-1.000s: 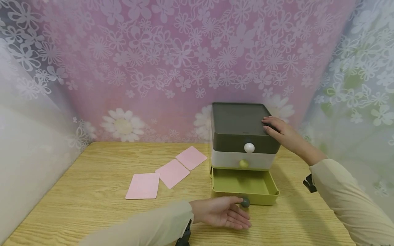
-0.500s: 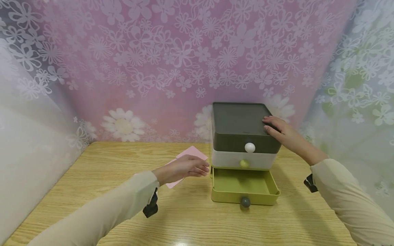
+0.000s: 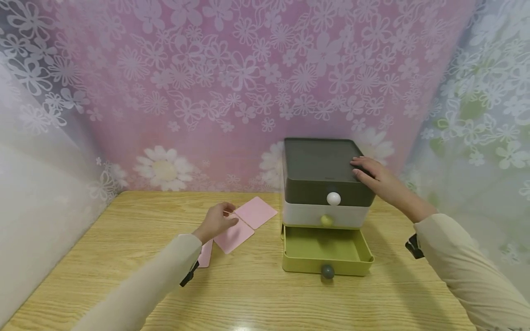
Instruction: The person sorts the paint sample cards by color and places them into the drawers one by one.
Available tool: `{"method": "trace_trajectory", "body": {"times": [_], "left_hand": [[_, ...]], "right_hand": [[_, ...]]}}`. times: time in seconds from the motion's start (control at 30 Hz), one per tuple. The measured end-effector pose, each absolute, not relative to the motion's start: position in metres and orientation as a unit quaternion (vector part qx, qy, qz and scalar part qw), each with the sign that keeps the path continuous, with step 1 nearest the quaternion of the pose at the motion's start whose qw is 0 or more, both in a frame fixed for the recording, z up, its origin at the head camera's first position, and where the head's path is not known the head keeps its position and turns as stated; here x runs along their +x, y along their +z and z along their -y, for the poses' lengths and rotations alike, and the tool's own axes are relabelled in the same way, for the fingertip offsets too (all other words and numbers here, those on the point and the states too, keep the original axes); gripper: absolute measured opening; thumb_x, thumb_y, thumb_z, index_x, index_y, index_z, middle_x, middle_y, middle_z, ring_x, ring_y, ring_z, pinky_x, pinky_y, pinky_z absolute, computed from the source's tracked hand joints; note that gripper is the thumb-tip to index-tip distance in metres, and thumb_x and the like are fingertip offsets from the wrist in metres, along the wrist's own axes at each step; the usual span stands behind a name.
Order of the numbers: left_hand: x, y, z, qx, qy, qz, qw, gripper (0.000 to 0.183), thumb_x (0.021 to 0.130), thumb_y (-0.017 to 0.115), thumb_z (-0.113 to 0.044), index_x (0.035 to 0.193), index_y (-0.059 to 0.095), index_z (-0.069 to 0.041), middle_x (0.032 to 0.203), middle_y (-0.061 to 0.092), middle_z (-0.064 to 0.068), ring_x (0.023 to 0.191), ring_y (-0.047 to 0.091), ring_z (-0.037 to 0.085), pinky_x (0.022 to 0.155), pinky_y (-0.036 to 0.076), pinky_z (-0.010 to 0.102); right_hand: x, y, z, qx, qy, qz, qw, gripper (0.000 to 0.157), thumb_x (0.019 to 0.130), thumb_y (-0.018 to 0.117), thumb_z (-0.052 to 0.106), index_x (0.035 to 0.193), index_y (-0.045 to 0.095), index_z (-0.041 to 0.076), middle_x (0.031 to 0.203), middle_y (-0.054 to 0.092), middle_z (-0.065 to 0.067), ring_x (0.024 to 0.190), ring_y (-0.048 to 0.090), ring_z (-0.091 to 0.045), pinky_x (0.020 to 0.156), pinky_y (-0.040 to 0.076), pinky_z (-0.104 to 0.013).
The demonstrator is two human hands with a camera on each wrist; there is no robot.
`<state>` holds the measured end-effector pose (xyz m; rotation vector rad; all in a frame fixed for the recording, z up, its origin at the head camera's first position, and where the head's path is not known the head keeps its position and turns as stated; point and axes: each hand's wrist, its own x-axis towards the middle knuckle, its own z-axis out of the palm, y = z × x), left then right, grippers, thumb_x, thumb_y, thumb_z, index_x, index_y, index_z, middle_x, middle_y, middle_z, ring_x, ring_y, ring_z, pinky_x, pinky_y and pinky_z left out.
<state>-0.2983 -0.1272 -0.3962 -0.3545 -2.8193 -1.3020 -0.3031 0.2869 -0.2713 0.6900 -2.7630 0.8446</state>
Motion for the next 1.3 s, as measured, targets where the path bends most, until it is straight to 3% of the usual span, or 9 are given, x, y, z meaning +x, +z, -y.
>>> {"method": "trace_trajectory", "body": {"times": [0.23,0.43,0.9,1.13,1.3], "left_hand": [[-0.292,-0.414,0.133,-0.079,-0.305,0.949,0.012,0.061,0.073,0.077,-0.021,0.123,0.05,0.003,0.118,0.054,0.022,0.107,0.051,0.036,0.088,0.044,0.049],[-0.29,-0.418,0.134,-0.063,-0.26,0.964,0.002,0.071,0.07,0.079,-0.031,0.127,0.047,-0.003,0.119,0.054,0.017,0.111,0.048,0.038,0.089,0.037,0.057],[-0.3,-0.416,0.132,-0.071,-0.289,0.955,0.001,0.057,0.065,0.083,-0.02,0.113,0.056,-0.007,0.112,0.053,0.016,0.102,0.049,0.034,0.086,0.041,0.05],[-0.307,-0.415,0.132,-0.104,-0.312,0.944,0.038,0.039,0.062,0.084,-0.011,0.094,0.064,-0.005,0.108,0.057,0.018,0.106,0.047,0.034,0.091,0.041,0.045],[-0.309,-0.404,0.13,-0.095,-0.336,0.937,0.021,0.024,0.066,0.08,-0.006,0.086,0.066,-0.007,0.11,0.061,0.014,0.11,0.052,0.031,0.091,0.045,0.042]], "right_hand": [[-0.302,-0.271,-0.286,0.229,0.286,0.927,0.084,0.05,0.097,0.041,0.031,0.137,0.037,0.001,0.146,0.026,-0.021,0.137,0.015,-0.039,0.105,0.016,-0.06],[-0.302,-0.271,-0.286,0.229,0.288,0.926,0.085,0.05,0.097,0.042,0.03,0.137,0.037,0.0,0.146,0.027,-0.021,0.137,0.016,-0.04,0.105,0.017,-0.06],[-0.301,-0.271,-0.287,0.223,0.285,0.929,0.075,0.051,0.097,0.041,0.033,0.138,0.036,0.002,0.147,0.025,-0.02,0.137,0.015,-0.039,0.105,0.016,-0.06],[-0.302,-0.272,-0.287,0.228,0.286,0.927,0.083,0.05,0.097,0.041,0.031,0.137,0.037,0.001,0.146,0.026,-0.021,0.137,0.016,-0.04,0.105,0.017,-0.06],[-0.302,-0.272,-0.287,0.23,0.287,0.926,0.087,0.05,0.097,0.041,0.031,0.137,0.037,0.0,0.146,0.026,-0.021,0.137,0.016,-0.04,0.105,0.016,-0.06]]}}
